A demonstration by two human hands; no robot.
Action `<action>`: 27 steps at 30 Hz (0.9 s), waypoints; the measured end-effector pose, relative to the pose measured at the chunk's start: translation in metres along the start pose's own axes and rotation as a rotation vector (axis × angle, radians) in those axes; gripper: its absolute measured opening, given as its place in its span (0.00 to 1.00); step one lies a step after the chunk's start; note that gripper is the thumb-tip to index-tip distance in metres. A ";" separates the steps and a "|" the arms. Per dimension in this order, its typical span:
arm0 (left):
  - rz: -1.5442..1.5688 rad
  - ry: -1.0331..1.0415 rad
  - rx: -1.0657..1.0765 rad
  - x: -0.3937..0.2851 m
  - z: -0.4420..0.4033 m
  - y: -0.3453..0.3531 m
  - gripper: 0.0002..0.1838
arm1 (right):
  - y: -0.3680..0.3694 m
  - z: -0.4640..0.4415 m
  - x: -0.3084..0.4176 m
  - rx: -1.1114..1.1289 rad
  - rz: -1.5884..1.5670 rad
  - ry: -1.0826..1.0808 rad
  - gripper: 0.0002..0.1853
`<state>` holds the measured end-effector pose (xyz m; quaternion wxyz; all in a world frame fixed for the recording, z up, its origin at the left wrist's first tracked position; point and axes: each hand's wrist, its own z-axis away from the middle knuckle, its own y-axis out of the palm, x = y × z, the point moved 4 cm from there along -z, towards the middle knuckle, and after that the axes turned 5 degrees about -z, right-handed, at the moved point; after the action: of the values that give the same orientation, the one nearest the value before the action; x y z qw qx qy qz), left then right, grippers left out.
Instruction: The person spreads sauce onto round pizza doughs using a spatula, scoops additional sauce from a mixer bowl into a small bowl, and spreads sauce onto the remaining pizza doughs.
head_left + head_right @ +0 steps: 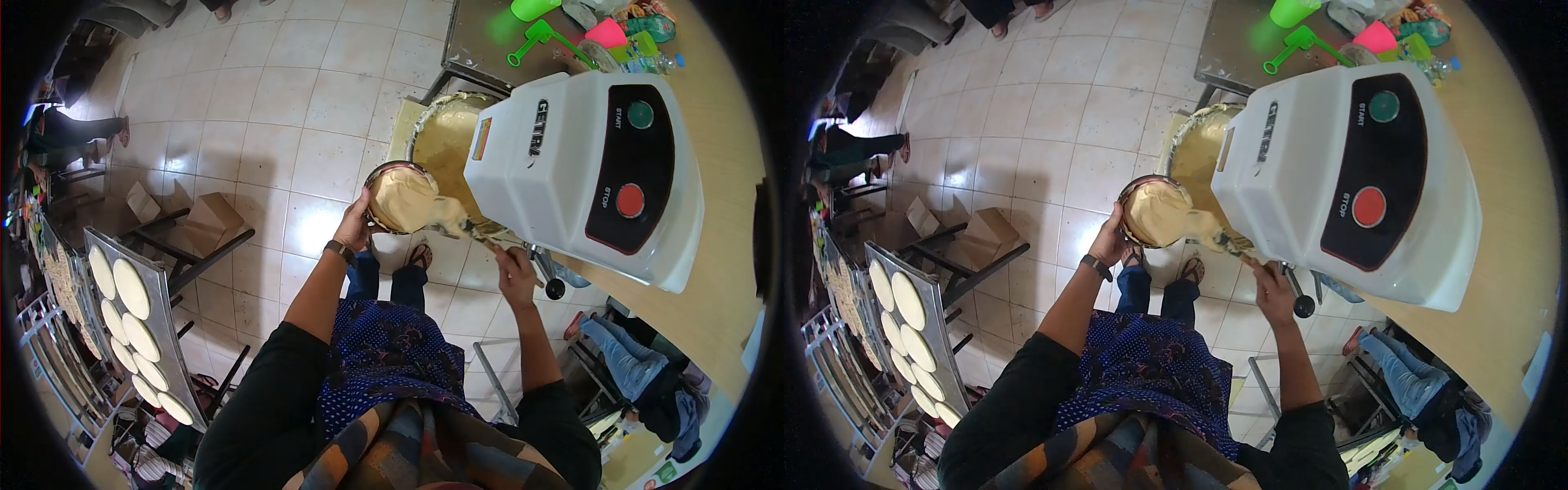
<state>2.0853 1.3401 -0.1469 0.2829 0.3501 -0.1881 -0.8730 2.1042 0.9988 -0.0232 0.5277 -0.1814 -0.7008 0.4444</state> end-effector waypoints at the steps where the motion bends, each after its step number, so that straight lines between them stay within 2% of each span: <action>1: 0.004 -0.001 -0.004 0.000 0.000 -0.001 0.44 | 0.001 0.000 -0.013 -0.002 0.090 0.018 0.18; 3: 0.091 0.025 0.010 0.000 -0.001 -0.002 0.43 | 0.024 -0.001 -0.062 -0.001 0.178 0.036 0.16; 5: 0.096 0.030 0.021 0.001 -0.001 -0.006 0.44 | 0.071 -0.010 -0.121 0.032 0.604 -0.083 0.09; 7: 0.100 0.034 0.028 0.000 0.001 -0.008 0.44 | 0.084 -0.062 -0.105 -0.195 0.436 -0.147 0.10; 8: 0.084 0.034 0.011 -0.004 0.005 -0.007 0.44 | 0.100 -0.081 -0.112 -0.188 0.428 -0.143 0.10; 11: 0.085 0.026 -0.020 -0.009 0.016 -0.014 0.44 | 0.178 -0.132 -0.158 0.068 0.234 0.211 0.13; 14: 0.096 0.042 -0.054 -0.008 0.024 -0.026 0.45 | 0.251 -0.137 -0.179 0.348 0.033 0.557 0.15; 15: 0.089 0.075 -0.063 -0.010 0.026 -0.030 0.45 | 0.251 -0.142 -0.156 0.509 -0.127 0.819 0.18; 16: 0.092 0.075 -0.073 -0.011 0.027 -0.034 0.45 | 0.247 -0.147 -0.146 0.519 -0.129 0.815 0.18; 18: 0.103 0.086 -0.063 -0.010 0.030 -0.041 0.45 | 0.237 -0.140 -0.131 0.488 -0.487 1.044 0.19; 19: 0.107 0.084 -0.065 -0.009 0.031 -0.043 0.45 | 0.205 -0.148 -0.097 0.508 -0.554 0.978 0.16; 20: 0.080 0.092 -0.080 -0.009 0.030 -0.047 0.45 | 0.199 -0.145 -0.104 0.508 -0.549 0.977 0.16; 22: 0.056 0.106 -0.088 -0.013 0.031 -0.046 0.45 | 0.186 -0.141 -0.117 0.521 -0.975 0.971 0.13; 27: 0.012 0.088 -0.111 -0.012 0.027 -0.050 0.44 | 0.136 -0.125 -0.117 0.423 -1.074 0.941 0.12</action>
<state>2.0554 1.3892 -0.1486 0.3151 0.3707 -0.1287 -0.8641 2.2322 1.0415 -0.1955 0.9403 0.1205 -0.2923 0.1262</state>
